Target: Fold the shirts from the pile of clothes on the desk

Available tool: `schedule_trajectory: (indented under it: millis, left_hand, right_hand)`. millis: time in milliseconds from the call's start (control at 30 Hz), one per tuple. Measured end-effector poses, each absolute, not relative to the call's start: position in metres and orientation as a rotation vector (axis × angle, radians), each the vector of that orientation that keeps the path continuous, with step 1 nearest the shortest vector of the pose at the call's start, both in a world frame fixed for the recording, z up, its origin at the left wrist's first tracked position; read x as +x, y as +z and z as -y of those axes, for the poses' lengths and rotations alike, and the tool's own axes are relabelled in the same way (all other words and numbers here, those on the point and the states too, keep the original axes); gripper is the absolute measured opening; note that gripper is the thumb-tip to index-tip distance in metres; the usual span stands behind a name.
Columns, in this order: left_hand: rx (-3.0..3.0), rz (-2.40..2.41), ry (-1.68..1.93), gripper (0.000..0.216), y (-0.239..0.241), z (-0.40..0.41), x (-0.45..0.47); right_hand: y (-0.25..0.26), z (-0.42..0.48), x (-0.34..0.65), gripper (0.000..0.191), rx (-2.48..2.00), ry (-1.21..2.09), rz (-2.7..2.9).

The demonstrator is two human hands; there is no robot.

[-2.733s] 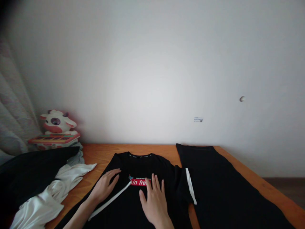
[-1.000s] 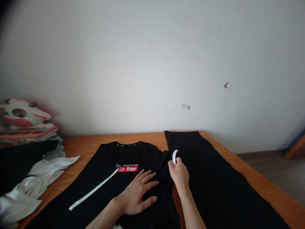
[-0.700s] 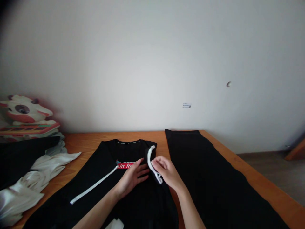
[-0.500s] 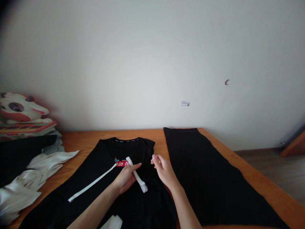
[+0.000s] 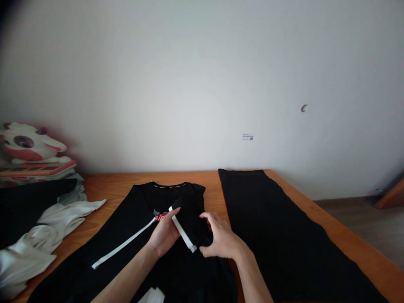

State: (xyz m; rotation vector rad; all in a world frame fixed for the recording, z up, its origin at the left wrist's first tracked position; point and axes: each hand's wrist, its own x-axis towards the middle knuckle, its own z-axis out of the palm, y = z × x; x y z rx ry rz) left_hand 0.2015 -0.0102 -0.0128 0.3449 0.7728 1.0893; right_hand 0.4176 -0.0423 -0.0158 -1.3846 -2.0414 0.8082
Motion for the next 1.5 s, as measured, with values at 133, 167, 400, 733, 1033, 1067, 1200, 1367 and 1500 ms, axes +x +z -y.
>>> schedule_trajectory:
  millis: [133,167,400,733,1033,1067,1200,1367,1500]
  left_hand:
    - [0.44,-0.935,1.163,0.014,-0.009,0.008,0.195]
    - [0.472,-0.968,1.172,0.01,-0.01,0.007,0.194]
    - [0.794,-1.142,1.126,0.025,-0.021,0.003,0.177]
    - [1.588,-1.458,0.876,0.03,-0.025,-0.001,0.162]
    - [1.747,-1.568,0.908,0.026,-0.029,-0.003,0.154]
    - [1.824,-1.598,0.925,0.028,-0.03,-0.003,0.155]
    - [2.037,-1.739,0.811,0.033,-0.024,-0.016,0.176]
    - [2.026,-1.722,0.588,0.051,-0.005,-0.058,0.219]
    - [1.943,-1.761,0.552,0.068,-0.001,-0.094,0.242]
  right_hand:
    - [-0.009,0.043,0.419,0.057,-1.398,0.754,2.074]
    - [-0.008,0.043,0.419,0.053,-1.409,0.727,2.088]
    - [0.0,0.043,0.417,0.018,-1.512,0.777,2.146]
    - [-0.006,0.038,0.414,0.046,-1.548,0.832,2.099]
    - [-0.01,0.035,0.416,0.05,-1.575,0.82,2.168]
    - [-0.009,0.035,0.416,0.053,-1.587,0.837,2.173]
    - [-0.004,0.037,0.416,0.056,-1.638,0.89,2.191]
    - [-0.003,0.038,0.419,0.047,-1.656,0.982,2.244]
    - [-0.004,0.039,0.419,0.044,-1.657,0.98,2.276]
